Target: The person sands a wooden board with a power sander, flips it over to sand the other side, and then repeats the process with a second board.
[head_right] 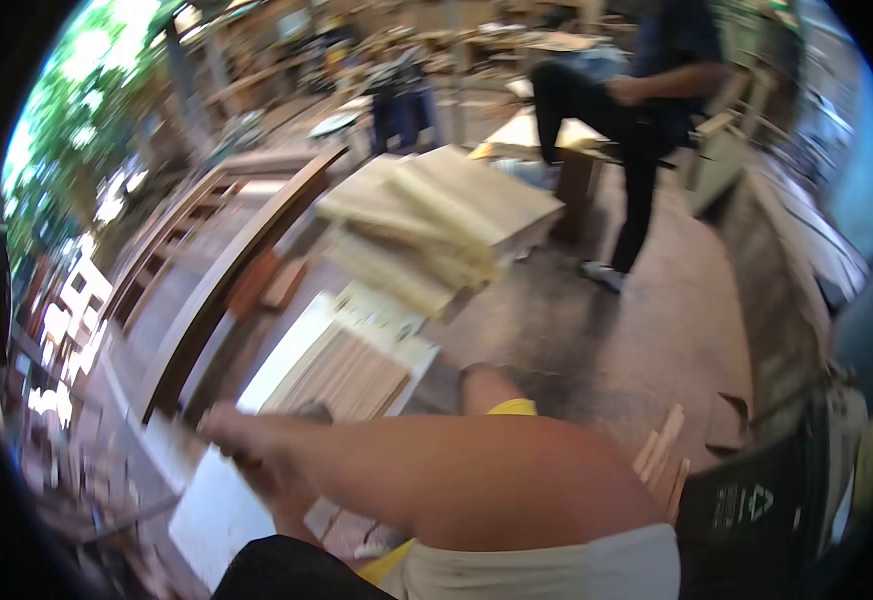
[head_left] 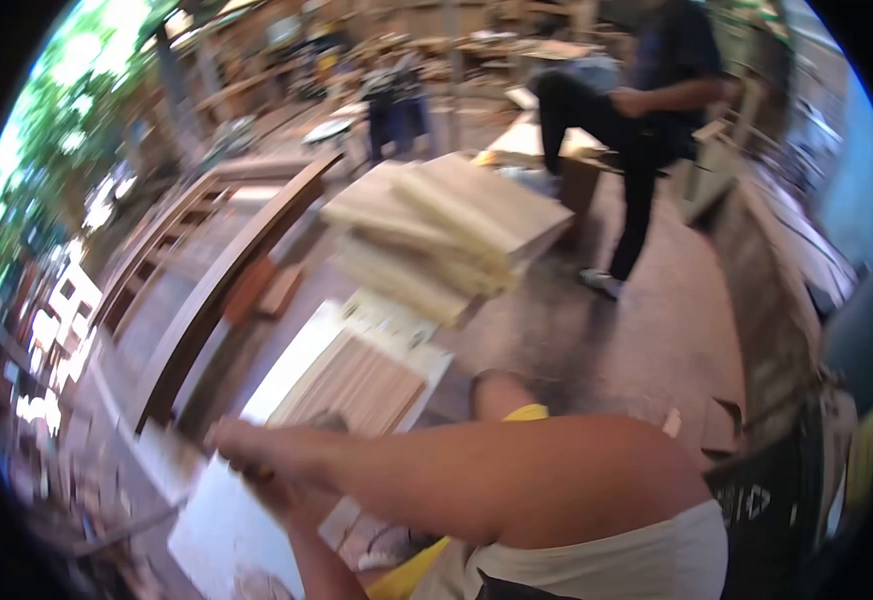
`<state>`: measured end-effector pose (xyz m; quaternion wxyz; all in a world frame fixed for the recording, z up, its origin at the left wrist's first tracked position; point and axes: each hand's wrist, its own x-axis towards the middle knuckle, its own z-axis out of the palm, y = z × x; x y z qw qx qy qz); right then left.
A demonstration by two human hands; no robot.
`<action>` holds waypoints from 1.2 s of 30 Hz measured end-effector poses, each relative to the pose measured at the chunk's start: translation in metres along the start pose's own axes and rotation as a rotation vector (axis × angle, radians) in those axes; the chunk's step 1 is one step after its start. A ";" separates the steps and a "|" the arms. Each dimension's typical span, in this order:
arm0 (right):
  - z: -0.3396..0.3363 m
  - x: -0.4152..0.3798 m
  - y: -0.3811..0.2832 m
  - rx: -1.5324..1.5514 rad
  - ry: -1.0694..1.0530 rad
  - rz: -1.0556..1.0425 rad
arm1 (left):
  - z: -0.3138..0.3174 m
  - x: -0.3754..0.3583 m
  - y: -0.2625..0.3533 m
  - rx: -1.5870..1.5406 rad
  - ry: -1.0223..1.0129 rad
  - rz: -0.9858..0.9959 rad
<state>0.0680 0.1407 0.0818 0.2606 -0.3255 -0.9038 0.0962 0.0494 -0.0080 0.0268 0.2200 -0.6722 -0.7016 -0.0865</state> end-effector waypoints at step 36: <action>-0.101 -0.025 -0.044 -0.040 -0.401 0.175 | 0.001 0.010 -0.007 -1.014 0.040 -0.517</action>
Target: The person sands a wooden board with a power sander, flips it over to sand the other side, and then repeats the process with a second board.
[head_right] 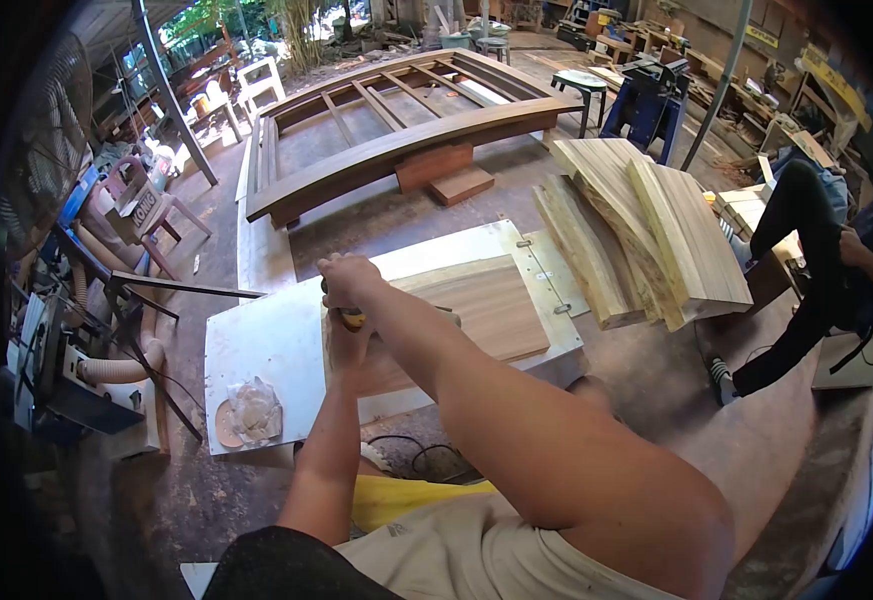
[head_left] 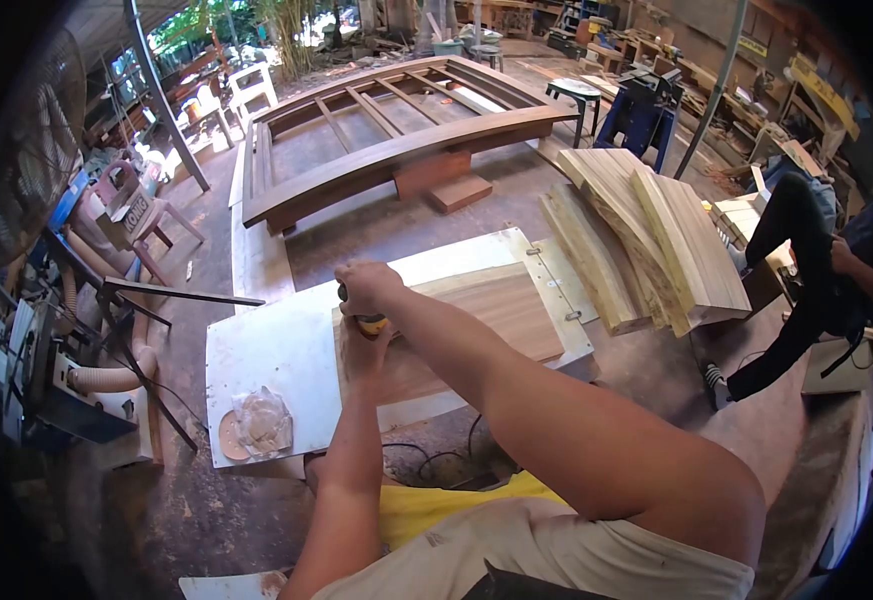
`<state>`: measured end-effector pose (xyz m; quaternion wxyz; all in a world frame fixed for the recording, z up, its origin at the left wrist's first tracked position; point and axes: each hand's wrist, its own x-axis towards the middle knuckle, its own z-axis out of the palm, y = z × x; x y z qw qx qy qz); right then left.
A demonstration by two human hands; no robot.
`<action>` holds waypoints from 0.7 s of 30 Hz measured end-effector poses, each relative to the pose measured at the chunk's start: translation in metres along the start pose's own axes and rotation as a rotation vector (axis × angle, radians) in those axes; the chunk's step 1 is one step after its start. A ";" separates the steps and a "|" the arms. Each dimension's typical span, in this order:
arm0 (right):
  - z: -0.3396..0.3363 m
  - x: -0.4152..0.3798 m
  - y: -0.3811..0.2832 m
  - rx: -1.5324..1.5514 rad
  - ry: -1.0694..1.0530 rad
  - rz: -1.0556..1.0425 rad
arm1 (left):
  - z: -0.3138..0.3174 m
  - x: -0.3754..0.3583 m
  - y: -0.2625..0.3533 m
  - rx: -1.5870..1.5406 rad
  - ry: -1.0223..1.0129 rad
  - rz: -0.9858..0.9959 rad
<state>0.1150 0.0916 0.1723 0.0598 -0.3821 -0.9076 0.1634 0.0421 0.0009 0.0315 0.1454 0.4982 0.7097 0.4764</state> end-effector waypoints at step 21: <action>0.004 0.000 0.003 0.019 0.043 -0.016 | 0.000 0.000 -0.001 -0.014 -0.014 -0.012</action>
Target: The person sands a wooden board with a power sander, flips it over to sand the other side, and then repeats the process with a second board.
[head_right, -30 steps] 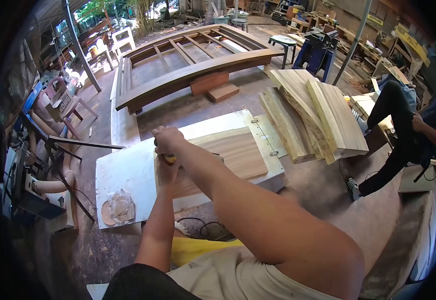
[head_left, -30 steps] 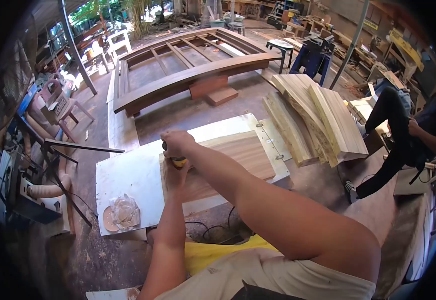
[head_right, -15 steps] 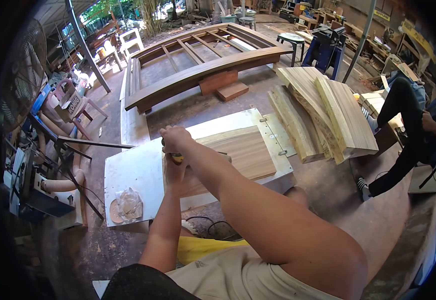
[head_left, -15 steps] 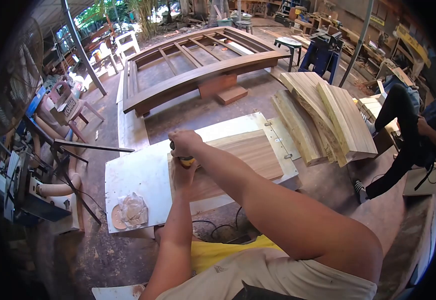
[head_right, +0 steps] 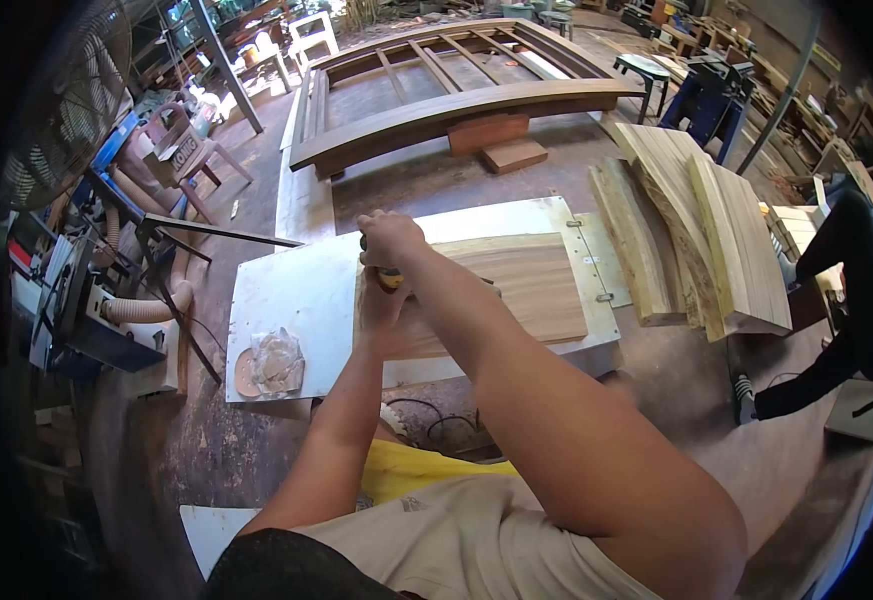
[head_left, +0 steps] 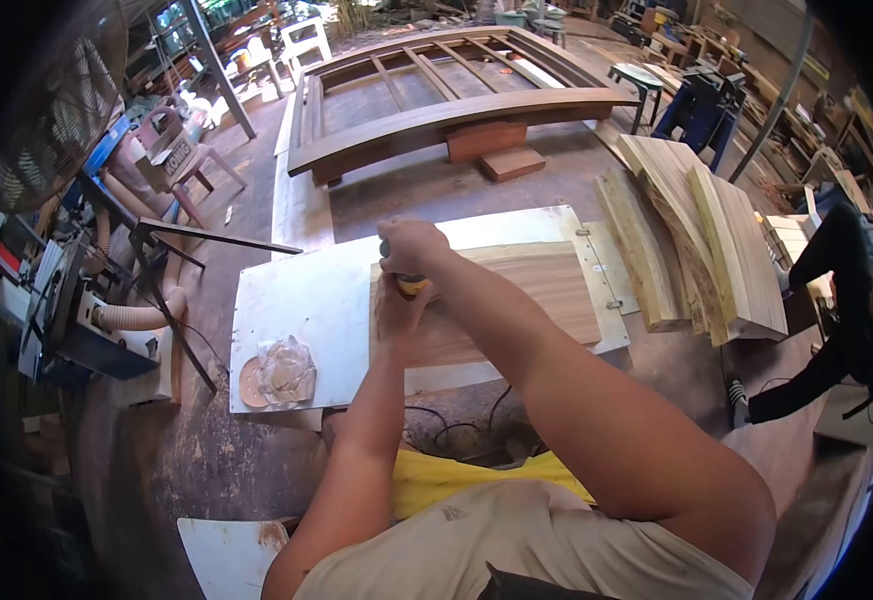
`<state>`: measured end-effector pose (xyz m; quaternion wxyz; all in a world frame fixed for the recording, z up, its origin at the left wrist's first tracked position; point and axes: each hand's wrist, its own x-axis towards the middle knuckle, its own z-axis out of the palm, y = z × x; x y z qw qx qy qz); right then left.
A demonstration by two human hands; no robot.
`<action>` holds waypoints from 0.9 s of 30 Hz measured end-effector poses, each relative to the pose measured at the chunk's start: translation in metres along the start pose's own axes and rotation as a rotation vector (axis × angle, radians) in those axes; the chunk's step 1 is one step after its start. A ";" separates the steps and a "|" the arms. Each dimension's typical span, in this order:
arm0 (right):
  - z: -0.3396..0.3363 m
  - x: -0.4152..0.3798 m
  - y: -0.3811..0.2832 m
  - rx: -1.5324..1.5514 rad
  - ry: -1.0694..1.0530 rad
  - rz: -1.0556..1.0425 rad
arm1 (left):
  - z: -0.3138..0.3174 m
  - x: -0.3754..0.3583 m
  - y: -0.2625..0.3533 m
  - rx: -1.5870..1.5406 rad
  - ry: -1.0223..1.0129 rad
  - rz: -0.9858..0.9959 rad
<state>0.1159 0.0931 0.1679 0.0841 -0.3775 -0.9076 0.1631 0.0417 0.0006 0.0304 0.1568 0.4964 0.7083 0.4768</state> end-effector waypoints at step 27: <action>-0.003 -0.003 -0.001 0.007 -0.009 0.001 | 0.001 0.002 -0.005 0.028 -0.038 0.016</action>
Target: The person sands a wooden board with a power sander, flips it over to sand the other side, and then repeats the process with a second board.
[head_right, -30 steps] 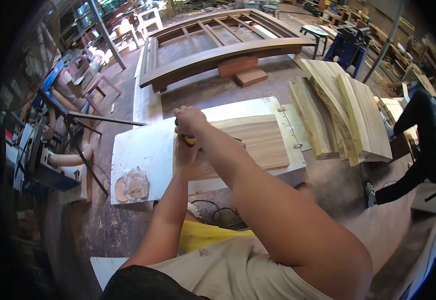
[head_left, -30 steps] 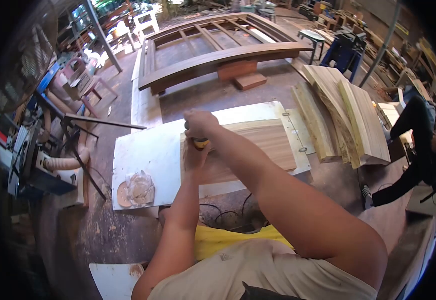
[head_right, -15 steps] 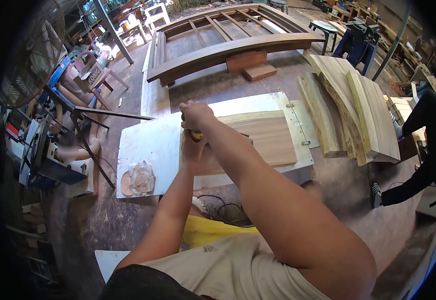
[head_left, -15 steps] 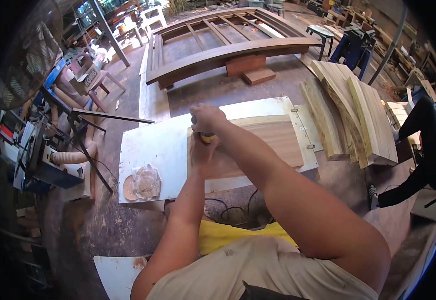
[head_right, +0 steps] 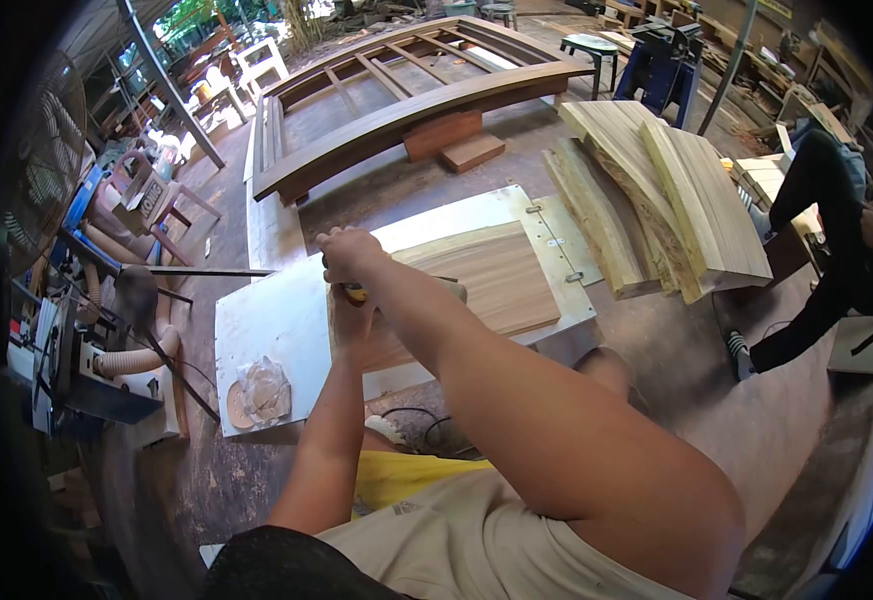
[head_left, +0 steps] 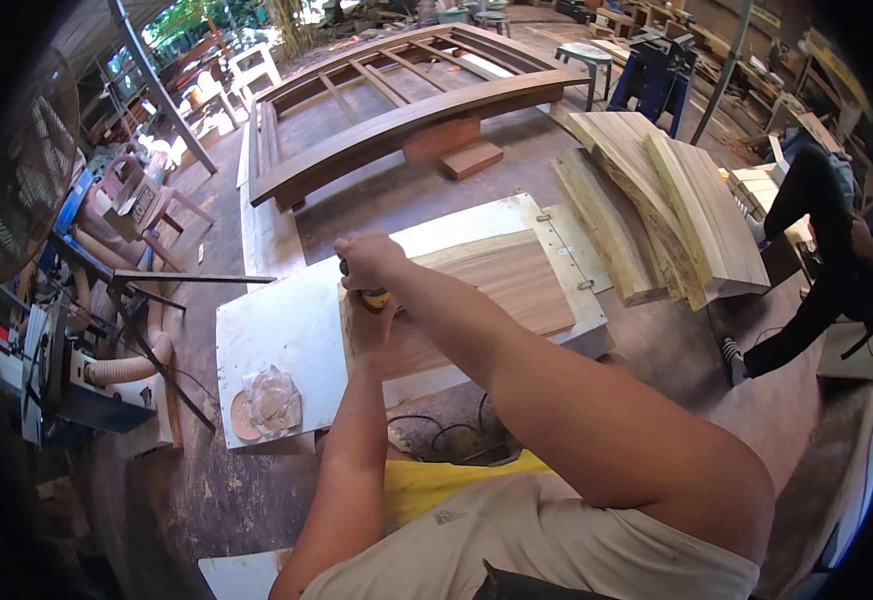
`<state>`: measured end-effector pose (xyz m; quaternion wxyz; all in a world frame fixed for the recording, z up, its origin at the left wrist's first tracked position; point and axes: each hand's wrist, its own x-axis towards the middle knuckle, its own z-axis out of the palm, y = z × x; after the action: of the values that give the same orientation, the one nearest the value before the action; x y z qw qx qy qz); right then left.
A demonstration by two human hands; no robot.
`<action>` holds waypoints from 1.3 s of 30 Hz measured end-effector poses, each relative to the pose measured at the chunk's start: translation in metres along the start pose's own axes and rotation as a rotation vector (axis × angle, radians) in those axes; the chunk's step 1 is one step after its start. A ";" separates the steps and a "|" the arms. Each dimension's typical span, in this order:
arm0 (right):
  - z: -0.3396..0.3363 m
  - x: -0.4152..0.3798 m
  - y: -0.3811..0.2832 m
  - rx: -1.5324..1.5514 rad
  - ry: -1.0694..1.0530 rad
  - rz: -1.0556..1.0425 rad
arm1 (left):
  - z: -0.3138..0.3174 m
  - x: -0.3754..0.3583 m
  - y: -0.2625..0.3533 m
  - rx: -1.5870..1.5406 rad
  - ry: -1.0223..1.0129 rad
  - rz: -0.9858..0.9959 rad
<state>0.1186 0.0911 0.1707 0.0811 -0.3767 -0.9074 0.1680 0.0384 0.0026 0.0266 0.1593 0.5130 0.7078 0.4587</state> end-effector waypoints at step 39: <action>0.002 0.007 -0.003 -0.063 0.012 -0.019 | 0.003 0.004 -0.002 -0.131 0.031 -0.037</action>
<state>0.1109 0.0935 0.1698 0.0762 -0.3712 -0.9153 0.1363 0.0375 0.0076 0.0247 0.1901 0.4811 0.6880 0.5090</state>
